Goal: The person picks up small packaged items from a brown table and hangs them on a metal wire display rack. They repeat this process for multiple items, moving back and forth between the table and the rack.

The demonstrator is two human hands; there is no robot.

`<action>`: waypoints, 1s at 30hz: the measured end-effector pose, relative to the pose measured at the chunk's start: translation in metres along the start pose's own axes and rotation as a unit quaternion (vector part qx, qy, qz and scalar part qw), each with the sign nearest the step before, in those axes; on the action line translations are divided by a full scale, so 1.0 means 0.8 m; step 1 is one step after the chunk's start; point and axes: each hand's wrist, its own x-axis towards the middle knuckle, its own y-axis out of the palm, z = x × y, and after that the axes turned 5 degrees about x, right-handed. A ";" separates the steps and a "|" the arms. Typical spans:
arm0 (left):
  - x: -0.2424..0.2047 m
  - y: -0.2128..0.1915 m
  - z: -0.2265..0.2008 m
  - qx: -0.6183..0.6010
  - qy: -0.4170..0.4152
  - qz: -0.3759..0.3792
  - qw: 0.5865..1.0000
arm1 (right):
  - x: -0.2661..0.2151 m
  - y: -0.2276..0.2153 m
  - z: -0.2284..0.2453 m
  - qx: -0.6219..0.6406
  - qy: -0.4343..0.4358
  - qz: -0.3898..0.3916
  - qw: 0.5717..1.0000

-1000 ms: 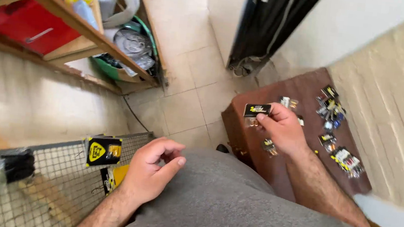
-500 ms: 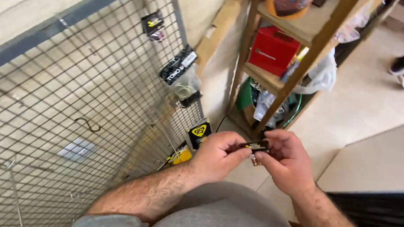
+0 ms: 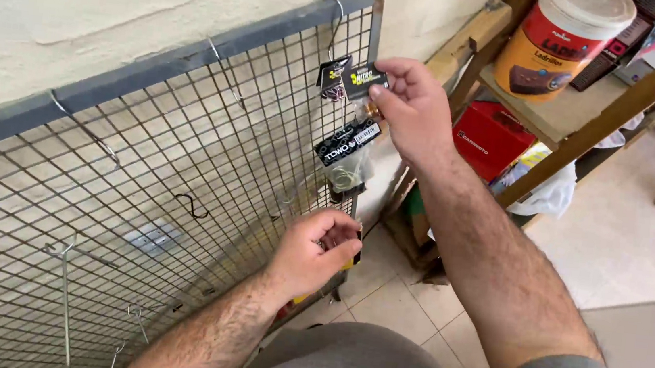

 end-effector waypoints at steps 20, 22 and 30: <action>-0.014 -0.004 -0.002 -0.007 0.010 0.049 0.999 | -0.003 0.003 -0.045 -0.092 0.021 -0.031 0.995; -0.015 0.004 -0.003 -0.011 0.012 0.064 0.998 | -0.034 -0.009 -0.031 -0.128 0.010 -0.030 0.991; -0.032 0.071 -0.014 -0.083 0.018 0.188 0.978 | -0.320 -0.124 -0.036 -0.311 0.154 -0.067 0.935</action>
